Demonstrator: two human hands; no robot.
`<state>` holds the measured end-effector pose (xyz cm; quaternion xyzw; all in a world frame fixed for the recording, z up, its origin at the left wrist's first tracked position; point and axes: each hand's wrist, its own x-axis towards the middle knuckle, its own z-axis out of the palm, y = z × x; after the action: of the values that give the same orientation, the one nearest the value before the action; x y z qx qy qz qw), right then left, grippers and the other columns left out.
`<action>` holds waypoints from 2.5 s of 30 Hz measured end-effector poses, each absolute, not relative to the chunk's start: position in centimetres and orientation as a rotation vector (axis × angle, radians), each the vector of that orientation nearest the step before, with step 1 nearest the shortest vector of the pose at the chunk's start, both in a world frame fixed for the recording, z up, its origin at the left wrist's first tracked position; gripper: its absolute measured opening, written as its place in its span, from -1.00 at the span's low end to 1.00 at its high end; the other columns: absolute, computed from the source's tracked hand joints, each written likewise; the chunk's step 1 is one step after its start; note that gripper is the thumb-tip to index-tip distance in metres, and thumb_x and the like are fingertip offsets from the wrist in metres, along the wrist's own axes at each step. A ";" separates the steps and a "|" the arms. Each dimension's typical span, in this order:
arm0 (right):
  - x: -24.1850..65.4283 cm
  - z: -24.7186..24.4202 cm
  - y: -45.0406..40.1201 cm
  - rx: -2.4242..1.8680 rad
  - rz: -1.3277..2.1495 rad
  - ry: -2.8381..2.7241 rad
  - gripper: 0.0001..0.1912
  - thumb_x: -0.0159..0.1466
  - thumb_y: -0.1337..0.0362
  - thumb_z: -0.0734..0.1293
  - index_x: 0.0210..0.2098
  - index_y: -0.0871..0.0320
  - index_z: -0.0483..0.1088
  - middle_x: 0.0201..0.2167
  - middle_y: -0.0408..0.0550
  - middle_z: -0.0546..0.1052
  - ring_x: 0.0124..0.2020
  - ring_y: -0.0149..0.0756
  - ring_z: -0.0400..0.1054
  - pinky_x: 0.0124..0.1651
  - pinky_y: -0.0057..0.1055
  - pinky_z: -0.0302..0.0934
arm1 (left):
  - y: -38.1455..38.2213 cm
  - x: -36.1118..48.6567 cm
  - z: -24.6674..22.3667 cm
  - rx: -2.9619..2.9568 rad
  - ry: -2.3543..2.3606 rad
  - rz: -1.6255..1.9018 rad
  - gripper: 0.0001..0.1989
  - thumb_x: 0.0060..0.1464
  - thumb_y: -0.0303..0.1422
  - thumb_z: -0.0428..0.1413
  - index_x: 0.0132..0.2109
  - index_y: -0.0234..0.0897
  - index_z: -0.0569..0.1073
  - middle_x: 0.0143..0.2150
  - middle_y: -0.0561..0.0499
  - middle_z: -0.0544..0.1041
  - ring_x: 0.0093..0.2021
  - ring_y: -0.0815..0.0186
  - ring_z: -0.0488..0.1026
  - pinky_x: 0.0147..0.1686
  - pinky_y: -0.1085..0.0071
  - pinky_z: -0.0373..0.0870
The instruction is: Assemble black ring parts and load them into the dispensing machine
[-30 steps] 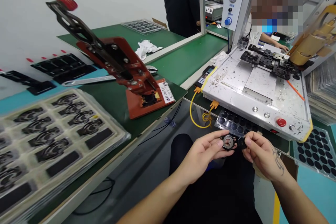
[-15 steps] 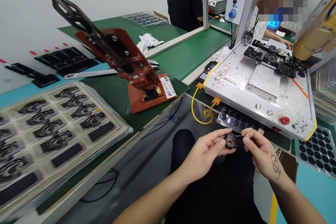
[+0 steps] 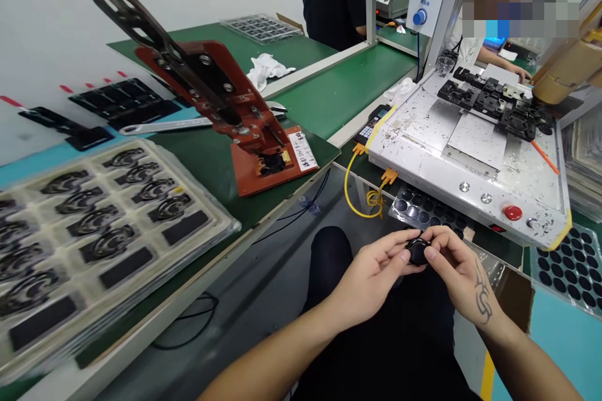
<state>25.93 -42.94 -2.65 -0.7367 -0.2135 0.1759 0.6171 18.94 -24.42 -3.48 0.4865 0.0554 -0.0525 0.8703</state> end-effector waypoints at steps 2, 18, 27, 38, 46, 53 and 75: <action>25.9 -2.6 -42.9 -1.702 0.399 -0.487 -0.76 0.50 0.11 0.38 -0.28 0.05 0.40 -0.03 -0.08 0.49 -0.03 -0.21 0.39 0.04 -0.30 0.26 | -24.5 18.9 -3.4 1.028 0.109 -0.105 -0.53 0.32 -0.15 0.31 0.27 -0.26 0.59 0.27 -0.22 0.63 0.18 -0.03 0.65 0.24 0.01 0.61; 25.3 -3.3 -42.8 -1.850 0.211 -0.556 -0.80 0.51 0.18 0.35 -0.27 0.04 0.38 -0.01 -0.03 0.50 -0.02 -0.17 0.44 -0.01 -0.25 0.36 | -25.3 18.4 -3.9 1.213 0.073 -0.034 -0.61 0.39 -0.36 0.19 0.30 -0.29 0.52 0.16 -0.16 0.70 0.10 0.11 0.70 0.20 0.15 0.64; 26.8 -4.1 -43.1 -2.039 0.056 -0.893 -0.75 0.49 0.27 0.35 0.14 0.00 0.43 -0.03 0.03 0.46 -0.08 -0.14 0.46 -0.02 -0.20 0.45 | -24.4 18.9 -4.5 1.602 -0.001 0.028 -0.51 0.38 -0.41 0.11 0.40 -0.28 0.39 0.09 -0.15 0.72 0.08 0.15 0.70 0.16 0.23 0.64; 27.0 -4.0 -41.4 -1.655 0.334 -0.346 -0.65 0.38 -0.06 0.48 -0.15 0.10 0.53 -0.39 -0.13 0.55 -0.47 -0.34 0.41 -0.43 -0.41 0.37 | -24.1 19.9 -4.3 1.315 0.192 0.076 -0.70 0.24 -0.25 0.35 0.03 -0.27 0.56 -0.17 -0.06 0.66 -0.20 0.22 0.69 -0.18 0.34 0.68; 26.3 -4.2 -41.2 -1.622 0.408 -0.338 -0.66 0.38 -0.04 0.49 -0.06 0.09 0.58 -0.42 -0.15 0.55 -0.46 -0.32 0.45 -0.40 -0.38 0.41 | -24.0 19.5 -3.8 1.423 0.162 0.115 -0.77 0.28 -0.27 0.29 0.00 -0.29 0.62 -0.24 -0.05 0.65 -0.28 0.25 0.65 -0.25 0.37 0.66; 25.9 -4.0 -41.2 -1.696 0.349 -0.397 -0.73 0.42 0.01 0.46 -0.07 0.07 0.57 -0.38 -0.14 0.57 -0.43 -0.32 0.45 -0.35 -0.38 0.41 | -24.3 19.1 -3.3 1.496 0.176 0.145 -0.81 0.31 -0.25 0.25 -0.07 -0.29 0.57 -0.29 -0.03 0.59 -0.33 0.28 0.58 -0.29 0.38 0.61; 30.8 -10.5 -43.8 -1.858 0.496 -0.640 -0.46 0.32 -0.17 0.47 0.13 0.02 0.62 -0.09 0.11 0.73 -0.12 0.03 0.65 0.04 -0.15 0.59 | -5.6 7.4 -1.4 2.010 1.335 1.370 -0.65 0.45 -0.20 0.07 0.20 -0.30 0.49 0.06 -0.17 0.64 -0.04 0.16 0.61 0.05 0.28 0.50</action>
<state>30.76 -43.78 -10.48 -0.7779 -0.2681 0.2078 0.5289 7.44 -5.60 -1.36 0.7122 0.4730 0.4854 0.1827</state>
